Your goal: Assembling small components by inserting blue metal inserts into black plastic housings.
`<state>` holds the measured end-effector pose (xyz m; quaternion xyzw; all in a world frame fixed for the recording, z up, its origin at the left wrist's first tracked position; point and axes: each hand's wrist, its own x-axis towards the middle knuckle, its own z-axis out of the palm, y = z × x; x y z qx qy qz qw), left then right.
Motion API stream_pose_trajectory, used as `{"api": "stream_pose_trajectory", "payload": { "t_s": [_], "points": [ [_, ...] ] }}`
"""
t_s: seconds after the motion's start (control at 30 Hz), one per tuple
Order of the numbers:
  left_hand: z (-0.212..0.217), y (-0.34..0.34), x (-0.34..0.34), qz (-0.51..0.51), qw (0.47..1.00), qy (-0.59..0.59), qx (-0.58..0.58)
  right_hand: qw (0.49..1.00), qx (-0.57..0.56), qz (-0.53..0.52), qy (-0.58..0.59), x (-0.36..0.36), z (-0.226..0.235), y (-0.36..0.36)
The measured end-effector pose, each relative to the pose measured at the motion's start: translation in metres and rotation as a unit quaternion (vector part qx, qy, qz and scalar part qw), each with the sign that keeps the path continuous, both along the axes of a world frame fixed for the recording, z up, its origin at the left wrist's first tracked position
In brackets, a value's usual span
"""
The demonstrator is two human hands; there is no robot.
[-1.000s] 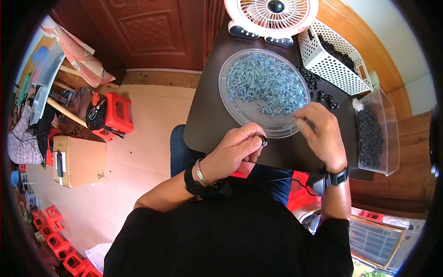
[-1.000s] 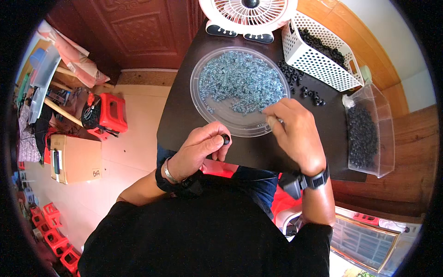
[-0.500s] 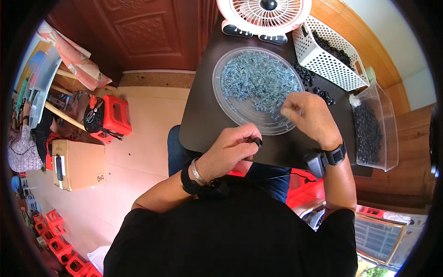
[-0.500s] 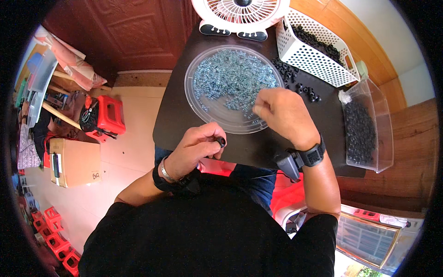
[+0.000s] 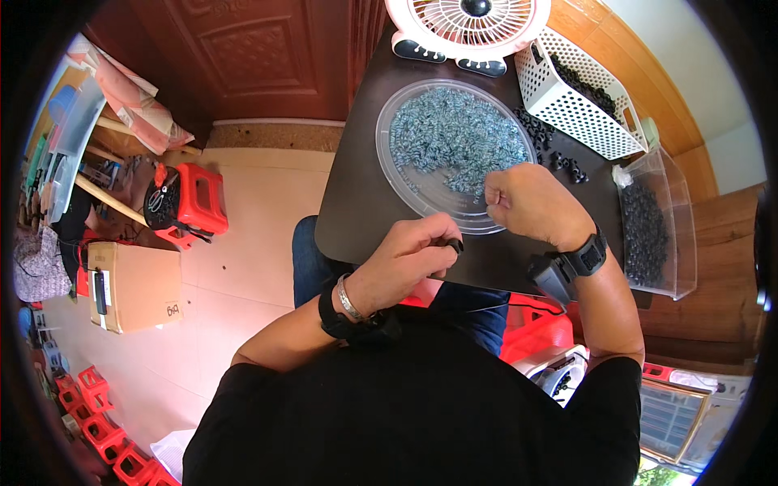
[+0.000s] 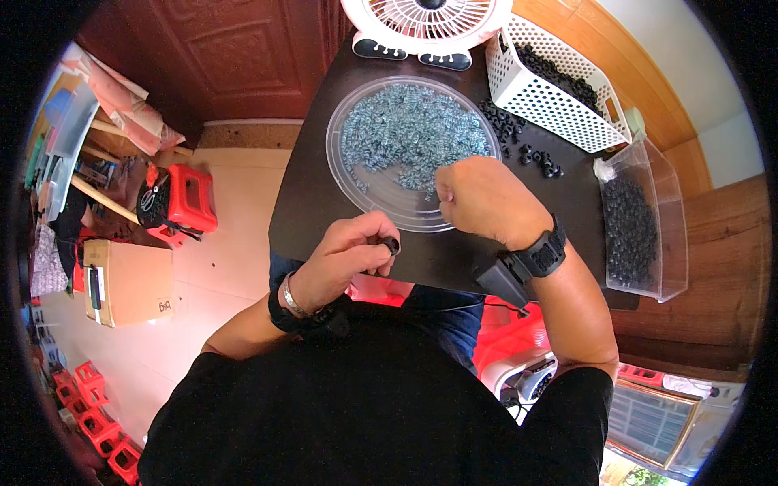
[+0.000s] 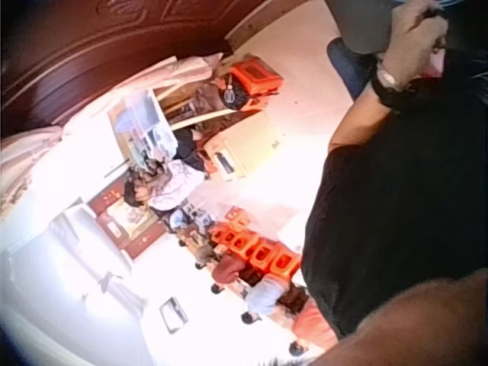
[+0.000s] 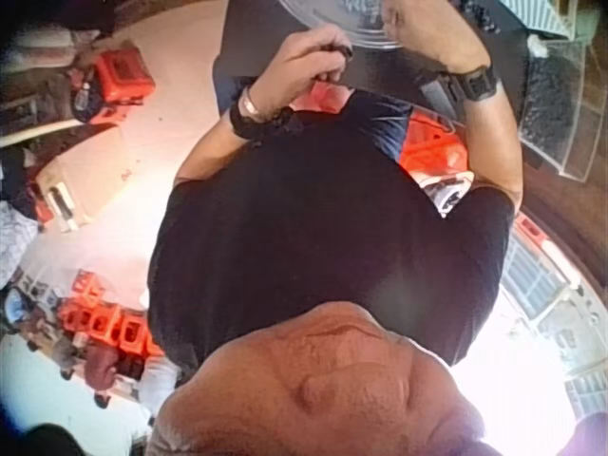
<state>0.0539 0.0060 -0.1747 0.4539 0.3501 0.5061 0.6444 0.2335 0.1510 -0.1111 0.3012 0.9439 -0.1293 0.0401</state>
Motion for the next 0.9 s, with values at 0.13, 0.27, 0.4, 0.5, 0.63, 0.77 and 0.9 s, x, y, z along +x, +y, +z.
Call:
{"api": "stream_pose_trajectory", "payload": {
  "t_s": [0.13, 0.27, 0.4, 0.5, 0.63, 0.77, 0.9],
  "points": [
    [-0.001, 0.0, 0.0, 0.002, 1.0, 0.007, -0.011, 0.996, -0.017, -0.032, 0.079, 0.006, 0.0, -0.001],
    [-0.001, 0.001, 0.002, 0.015, 1.0, -0.012, -0.008, 0.972, -0.091, -0.133, 0.173, 0.013, -0.005, 0.001],
    [-0.004, 0.002, 0.002, 0.021, 1.0, -0.011, -0.017, 0.946, -0.161, -0.131, 0.248, 0.011, -0.009, -0.009],
    [-0.005, 0.001, 0.0, 0.034, 0.999, 0.0, -0.008, 0.912, -0.268, -0.128, 0.282, -0.001, 0.005, -0.031],
    [-0.004, 0.002, 0.003, 0.033, 0.999, -0.01, -0.011, 0.868, -0.356, -0.117, 0.325, -0.008, 0.012, -0.053],
    [-0.006, 0.003, 0.006, 0.041, 0.999, -0.006, -0.006, 0.924, -0.246, -0.061, 0.287, -0.009, 0.013, -0.055],
    [-0.004, 0.002, 0.005, 0.025, 0.999, 0.045, 0.002, 0.922, -0.254, -0.059, 0.285, -0.007, 0.011, -0.057]
  ]
}}
